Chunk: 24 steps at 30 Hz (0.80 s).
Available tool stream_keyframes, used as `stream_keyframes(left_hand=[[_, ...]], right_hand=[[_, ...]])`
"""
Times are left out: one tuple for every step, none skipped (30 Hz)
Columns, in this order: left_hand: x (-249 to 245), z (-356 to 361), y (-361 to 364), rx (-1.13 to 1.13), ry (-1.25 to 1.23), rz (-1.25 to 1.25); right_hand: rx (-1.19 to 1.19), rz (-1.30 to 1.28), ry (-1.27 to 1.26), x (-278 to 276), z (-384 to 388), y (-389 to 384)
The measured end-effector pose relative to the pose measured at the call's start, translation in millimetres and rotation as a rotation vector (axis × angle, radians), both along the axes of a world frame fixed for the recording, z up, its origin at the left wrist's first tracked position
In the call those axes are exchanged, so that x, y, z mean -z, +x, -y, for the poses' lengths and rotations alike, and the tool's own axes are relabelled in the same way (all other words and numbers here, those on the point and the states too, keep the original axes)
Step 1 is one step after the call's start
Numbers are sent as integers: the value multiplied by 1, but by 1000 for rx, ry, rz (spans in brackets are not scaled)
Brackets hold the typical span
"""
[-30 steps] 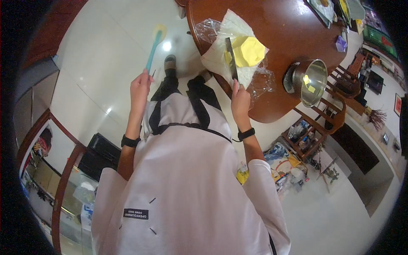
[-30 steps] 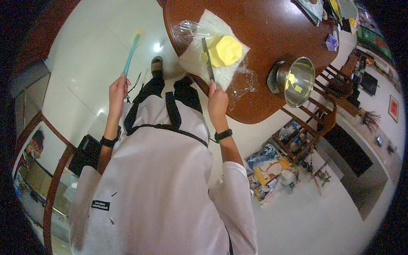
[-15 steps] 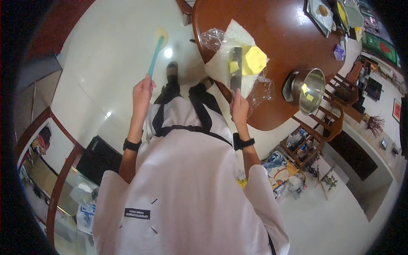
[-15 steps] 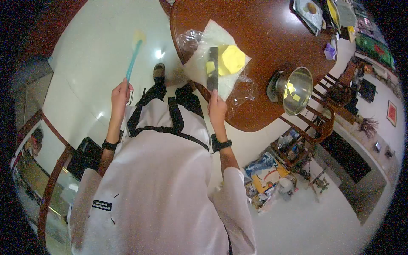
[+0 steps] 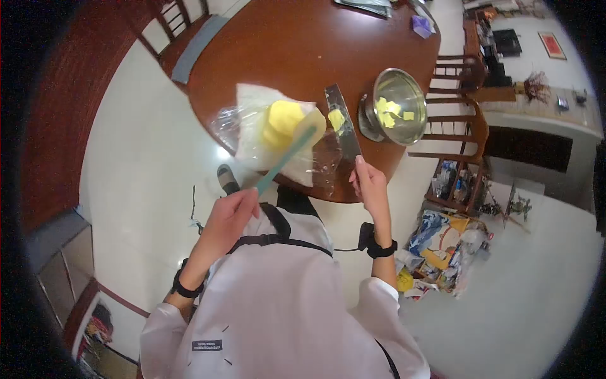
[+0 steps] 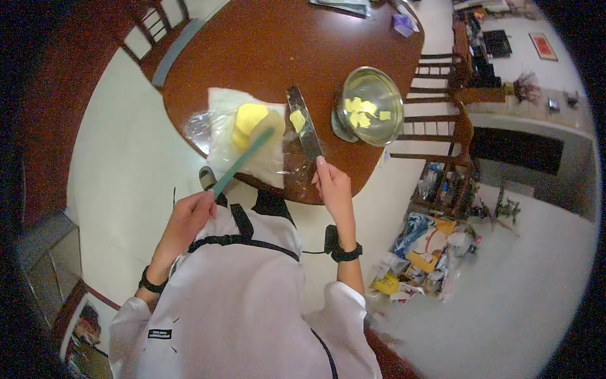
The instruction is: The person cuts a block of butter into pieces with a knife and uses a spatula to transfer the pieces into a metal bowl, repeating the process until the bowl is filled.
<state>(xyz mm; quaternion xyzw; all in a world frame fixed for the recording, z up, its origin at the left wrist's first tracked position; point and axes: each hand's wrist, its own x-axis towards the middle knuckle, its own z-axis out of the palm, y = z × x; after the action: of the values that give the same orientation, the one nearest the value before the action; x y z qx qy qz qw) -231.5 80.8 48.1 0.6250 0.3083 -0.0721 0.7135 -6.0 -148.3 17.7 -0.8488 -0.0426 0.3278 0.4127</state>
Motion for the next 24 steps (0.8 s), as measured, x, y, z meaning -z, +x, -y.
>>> stream_keyframes(left_hand=[[3,7,13,-3,-67,-13],[3,14,26,-7,-133,-28],[-1,22,40,16,-118,-31],[-5,30,55,-14,-196,-39],[-10,39,68,-40,-274,-51],[-12,48,82,-80,-392,-44],[-16,55,95,-52,-374,-48],[-19,63,107,-47,-433,-47],[-20,71,116,-47,-495,-48],[-19,78,125,-35,-525,-21],[-19,85,135,-22,-517,-27],[-20,93,144,-24,-492,-21],[-21,99,153,-29,-466,-13],[-22,103,161,-23,-458,-20],[-23,107,167,-24,-422,-47],[-23,110,172,-27,-387,-73],[-23,113,177,-30,-382,-79],[-23,115,181,-19,-356,-77],[-24,116,184,-9,-329,-74],[-24,118,187,-12,-322,-78],[-23,119,189,-11,-318,-81],[-22,120,192,-9,-315,-85],[-21,120,194,-11,-311,-90],[-21,121,196,-5,-306,-89]], right_hand=[[22,2,15,-1,10,10],[10,57,-26,-3,19,20],[1,111,-68,-4,30,31],[8,112,-53,-1,41,43],[41,106,-40,-2,51,52],[-2,178,-48,-6,60,62],[-46,255,-56,-7,67,72],[-40,217,-35,-8,77,81],[-18,216,-26,-10,83,88],[-17,236,6,-14,88,95],[-18,255,36,-16,93,101],[-6,251,42,-15,100,107],[-23,255,29,-14,105,114],[-42,258,17,-13,110,120],[-38,251,22,-12,114,124],[-49,263,19,-11,116,129],[-62,275,18,-10,118,132],[-64,269,24,-10,119,136],[-67,259,17,-11,120,139],[-69,249,10,-9,121,143],[-70,245,16,-7,122,145],[-59,248,42,-4,123,147],[-48,251,67,-2,124,148],[-48,247,70,-1,125,151]])
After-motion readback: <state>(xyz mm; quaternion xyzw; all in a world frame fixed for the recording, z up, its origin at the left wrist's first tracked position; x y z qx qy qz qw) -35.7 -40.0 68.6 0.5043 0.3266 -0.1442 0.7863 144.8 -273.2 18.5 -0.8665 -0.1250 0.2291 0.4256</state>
